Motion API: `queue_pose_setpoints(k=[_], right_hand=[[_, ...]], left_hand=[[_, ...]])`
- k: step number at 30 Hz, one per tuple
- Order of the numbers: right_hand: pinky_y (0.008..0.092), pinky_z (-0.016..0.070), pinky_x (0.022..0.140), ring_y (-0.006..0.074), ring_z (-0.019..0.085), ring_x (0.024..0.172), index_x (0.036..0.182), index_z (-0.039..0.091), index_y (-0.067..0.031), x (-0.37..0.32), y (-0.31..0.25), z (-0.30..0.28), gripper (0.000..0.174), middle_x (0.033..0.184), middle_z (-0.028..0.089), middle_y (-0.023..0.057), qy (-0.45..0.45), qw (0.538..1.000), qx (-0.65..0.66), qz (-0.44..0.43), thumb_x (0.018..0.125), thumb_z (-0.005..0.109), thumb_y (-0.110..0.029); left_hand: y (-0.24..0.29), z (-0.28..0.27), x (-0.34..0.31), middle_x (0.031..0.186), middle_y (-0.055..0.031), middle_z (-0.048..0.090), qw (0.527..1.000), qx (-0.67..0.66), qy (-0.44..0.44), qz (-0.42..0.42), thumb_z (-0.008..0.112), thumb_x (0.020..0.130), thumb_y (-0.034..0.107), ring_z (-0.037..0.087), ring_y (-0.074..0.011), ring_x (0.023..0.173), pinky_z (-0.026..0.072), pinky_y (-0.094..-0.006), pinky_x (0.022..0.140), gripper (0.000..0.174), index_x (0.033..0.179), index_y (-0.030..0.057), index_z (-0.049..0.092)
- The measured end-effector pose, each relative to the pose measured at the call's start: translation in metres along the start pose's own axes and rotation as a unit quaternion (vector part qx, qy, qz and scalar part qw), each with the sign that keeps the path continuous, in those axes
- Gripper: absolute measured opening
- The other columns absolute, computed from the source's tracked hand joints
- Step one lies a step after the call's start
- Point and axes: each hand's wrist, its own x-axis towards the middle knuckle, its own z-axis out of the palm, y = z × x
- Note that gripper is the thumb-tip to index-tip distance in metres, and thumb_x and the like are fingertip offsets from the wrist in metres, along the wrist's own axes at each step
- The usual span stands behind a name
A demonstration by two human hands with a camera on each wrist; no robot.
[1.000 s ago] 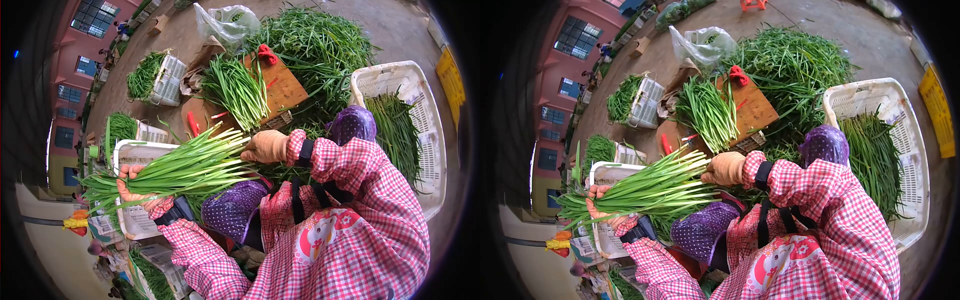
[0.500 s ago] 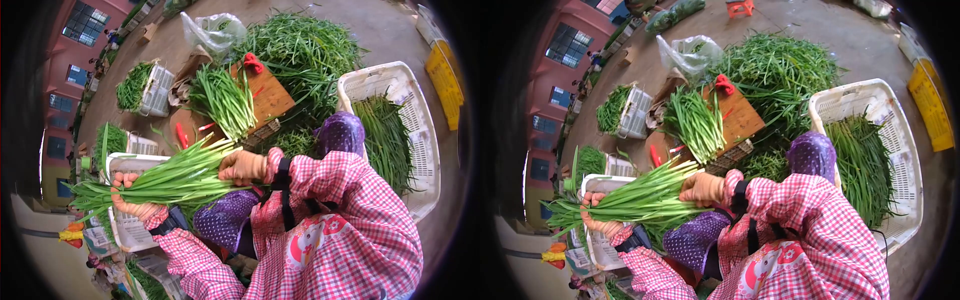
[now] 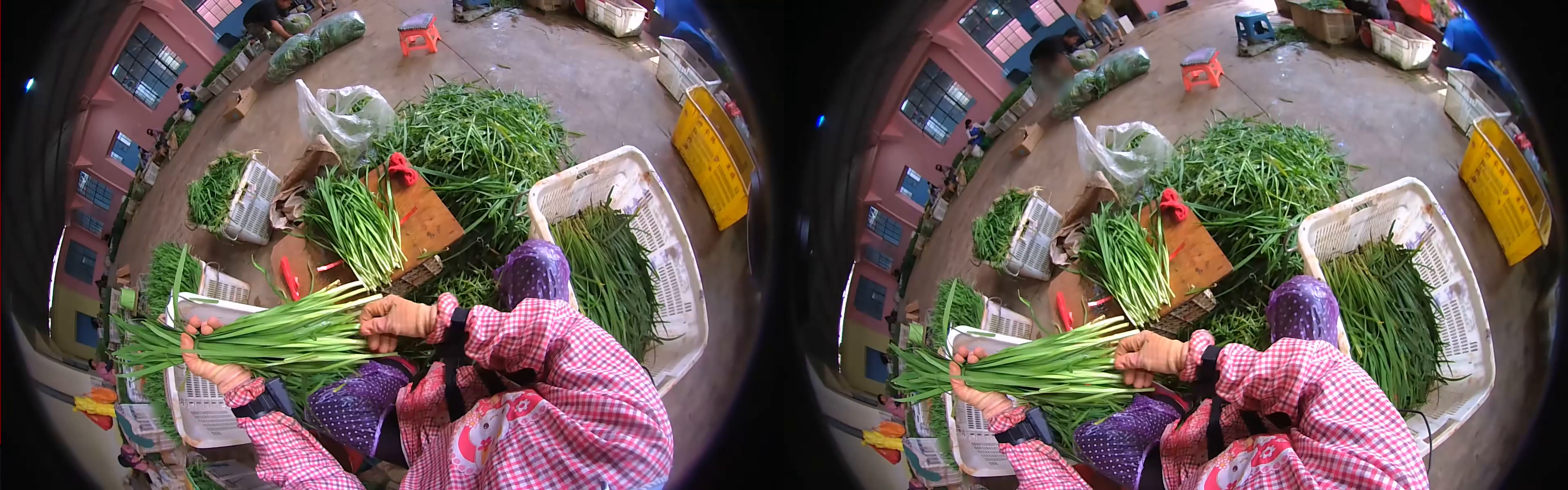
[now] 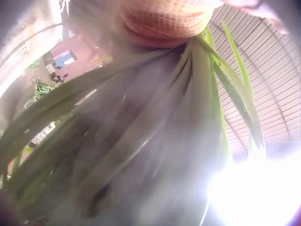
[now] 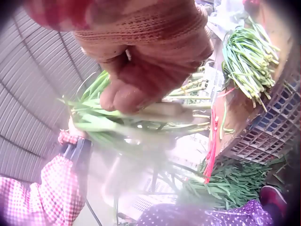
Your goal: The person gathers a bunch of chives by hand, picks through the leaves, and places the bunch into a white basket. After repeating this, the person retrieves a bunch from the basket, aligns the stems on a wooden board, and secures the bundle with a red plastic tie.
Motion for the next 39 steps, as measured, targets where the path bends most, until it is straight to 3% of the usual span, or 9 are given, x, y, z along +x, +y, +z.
queue_pose_setpoints(k=[7,11,13,16,19,24,27,37,39], right_hand=[[0.0291,0.0528,0.057,0.0145,0.063,0.064,0.092,0.059,-0.0041,-0.036,-0.017,-0.059,0.017,0.077,0.067,0.0066,-0.082,0.963,-0.221,0.128,0.091,0.054,-0.020],[0.0400,0.0512,0.068,0.0285,0.065,0.077,0.104,0.062,-0.0077,-0.048,-0.041,-0.064,0.031,0.085,0.067,0.0137,-0.069,0.582,-0.788,0.187,0.079,0.063,-0.026],[0.0384,0.0505,0.077,0.0286,0.063,0.095,0.124,0.049,-0.0096,-0.059,-0.065,-0.038,0.054,0.099,0.065,0.0151,-0.025,0.572,-0.787,0.231,0.076,0.066,-0.028],[0.0386,0.0471,0.087,0.0335,0.057,0.107,0.138,0.030,-0.0052,-0.059,-0.082,-0.005,0.087,0.116,0.058,0.0213,0.060,0.751,-0.656,-0.047,0.068,0.075,-0.030],[0.0373,0.0429,0.094,0.0352,0.051,0.115,0.139,0.027,-0.0018,-0.028,-0.072,0.018,0.097,0.126,0.049,0.0254,0.072,0.790,-0.512,-0.328,0.064,0.081,-0.032],[0.0328,0.0338,0.104,0.0272,0.043,0.124,0.141,0.017,0.0052,0.012,-0.087,0.061,0.109,0.133,0.043,0.0243,0.071,0.848,-0.396,-0.345,0.064,0.084,-0.033],[0.0335,0.0434,0.094,0.0253,0.055,0.110,0.139,0.024,0.0011,0.017,-0.101,0.076,0.099,0.117,0.057,0.0219,0.121,0.882,-0.358,-0.281,0.066,0.082,-0.029],[0.0291,0.0505,0.075,0.0127,0.061,0.084,0.115,0.056,-0.0030,0.026,-0.101,0.030,0.044,0.096,0.066,0.0042,0.065,0.970,-0.106,-0.210,0.076,0.073,-0.016],[0.0287,0.0506,0.075,0.0125,0.062,0.083,0.114,0.058,-0.0033,0.024,-0.098,0.024,0.042,0.096,0.066,0.0041,0.043,0.974,-0.098,-0.200,0.077,0.073,-0.016]], left_hand=[[0.038,-0.029,0.014,0.085,-0.0050,0.065,0.998,-0.008,0.056,0.030,0.055,0.088,0.025,0.061,-0.0216,0.072,0.0538,-0.0345,0.068,0.019,0.089,0.0062,0.058],[0.050,-0.005,0.009,0.079,-0.0047,0.063,0.994,0.033,0.101,0.025,0.057,0.085,0.026,0.061,-0.0185,0.070,0.0527,-0.0330,0.068,0.018,0.085,0.0088,0.056],[0.039,0.016,0.009,0.071,-0.0052,0.060,0.987,0.054,0.142,0.043,0.059,0.083,0.028,0.059,-0.0191,0.069,0.0501,-0.0318,0.067,0.020,0.086,0.0079,0.058],[0.023,0.052,-0.001,0.071,-0.0064,0.060,0.980,0.157,0.119,0.002,0.061,0.078,0.025,0.056,-0.0174,0.066,0.0474,-0.0302,0.066,0.019,0.085,0.0065,0.061],[-0.001,0.114,-0.023,0.070,-0.0068,0.060,0.960,0.245,0.128,-0.031,0.063,0.077,0.024,0.057,-0.0166,0.065,0.0460,-0.0284,0.065,0.019,0.082,0.0058,0.062],[-0.052,0.126,-0.010,0.067,-0.0088,0.060,0.958,0.276,0.079,-0.021,0.069,0.073,0.015,0.057,-0.0182,0.056,0.0475,-0.0283,0.053,0.018,0.083,0.0021,0.063],[-0.080,0.145,-0.013,0.080,-0.0062,0.063,0.953,0.297,0.056,0.021,0.072,0.074,0.015,0.061,-0.0183,0.067,0.0505,-0.0309,0.061,0.026,0.093,-0.0008,0.064],[-0.059,0.160,-0.035,0.104,-0.0034,0.062,0.858,0.431,-0.247,-0.135,0.072,0.079,0.028,0.057,-0.0125,0.087,0.0459,-0.0288,0.079,0.043,0.112,0.0018,0.060],[-0.058,0.151,-0.032,0.103,-0.0051,0.063,0.856,0.347,-0.231,-0.305,0.069,0.082,0.035,0.058,-0.0132,0.086,0.0474,-0.0277,0.078,0.044,0.111,0.0038,0.059]])
